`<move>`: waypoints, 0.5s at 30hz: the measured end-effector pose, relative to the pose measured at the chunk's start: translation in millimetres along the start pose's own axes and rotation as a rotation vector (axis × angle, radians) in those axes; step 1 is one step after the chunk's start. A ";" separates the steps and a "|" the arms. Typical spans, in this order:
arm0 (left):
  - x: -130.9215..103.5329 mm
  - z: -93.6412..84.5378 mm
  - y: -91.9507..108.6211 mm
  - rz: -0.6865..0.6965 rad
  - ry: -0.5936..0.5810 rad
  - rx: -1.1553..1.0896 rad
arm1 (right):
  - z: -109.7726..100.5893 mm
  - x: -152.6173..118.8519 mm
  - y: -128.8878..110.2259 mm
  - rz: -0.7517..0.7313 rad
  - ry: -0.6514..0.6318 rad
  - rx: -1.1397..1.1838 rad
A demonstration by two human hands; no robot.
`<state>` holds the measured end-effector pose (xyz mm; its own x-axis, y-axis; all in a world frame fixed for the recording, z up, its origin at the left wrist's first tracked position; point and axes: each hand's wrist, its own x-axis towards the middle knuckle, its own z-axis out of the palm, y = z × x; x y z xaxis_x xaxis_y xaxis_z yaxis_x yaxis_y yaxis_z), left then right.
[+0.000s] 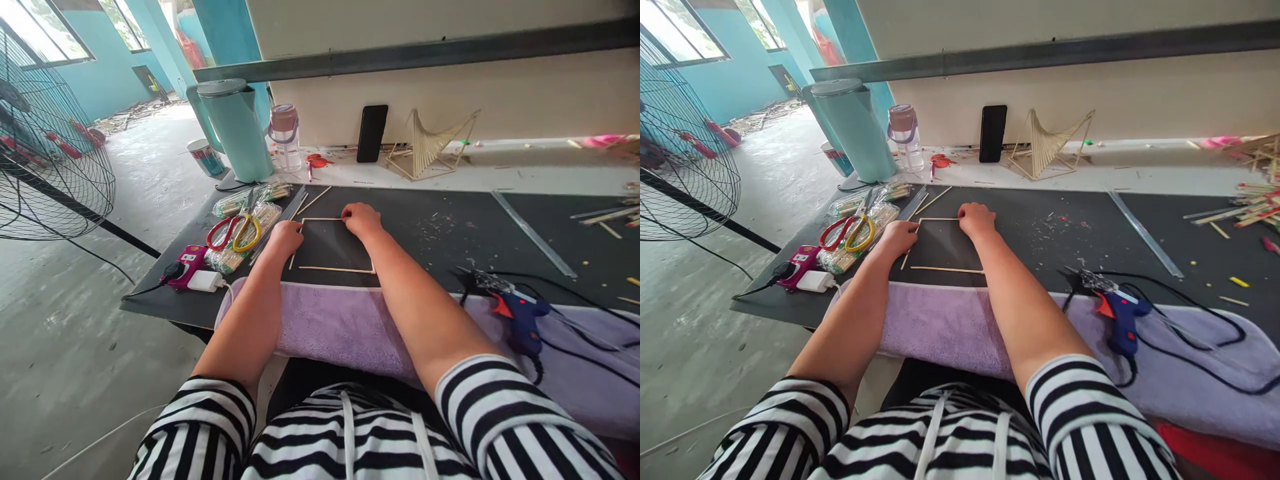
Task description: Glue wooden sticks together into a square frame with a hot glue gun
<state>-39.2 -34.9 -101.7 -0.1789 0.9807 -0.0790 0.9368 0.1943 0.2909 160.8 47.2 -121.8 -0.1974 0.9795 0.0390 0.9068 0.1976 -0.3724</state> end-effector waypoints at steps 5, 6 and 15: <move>0.1 0.7 -0.8 0.004 -0.002 -0.016 | 0.8 0.7 0.7 0.002 0.003 0.012; -0.3 0.4 -0.6 0.007 -0.002 -0.020 | 1.0 0.7 0.8 -0.001 0.005 0.014; -2.5 -1.7 0.3 0.009 0.010 -0.025 | 1.0 0.1 0.7 0.001 0.009 0.022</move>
<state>-39.0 -37.3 -99.7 -0.1740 0.9825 -0.0665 0.9304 0.1861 0.3156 161.1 47.4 -123.1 -0.1935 0.9800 0.0470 0.8984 0.1962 -0.3928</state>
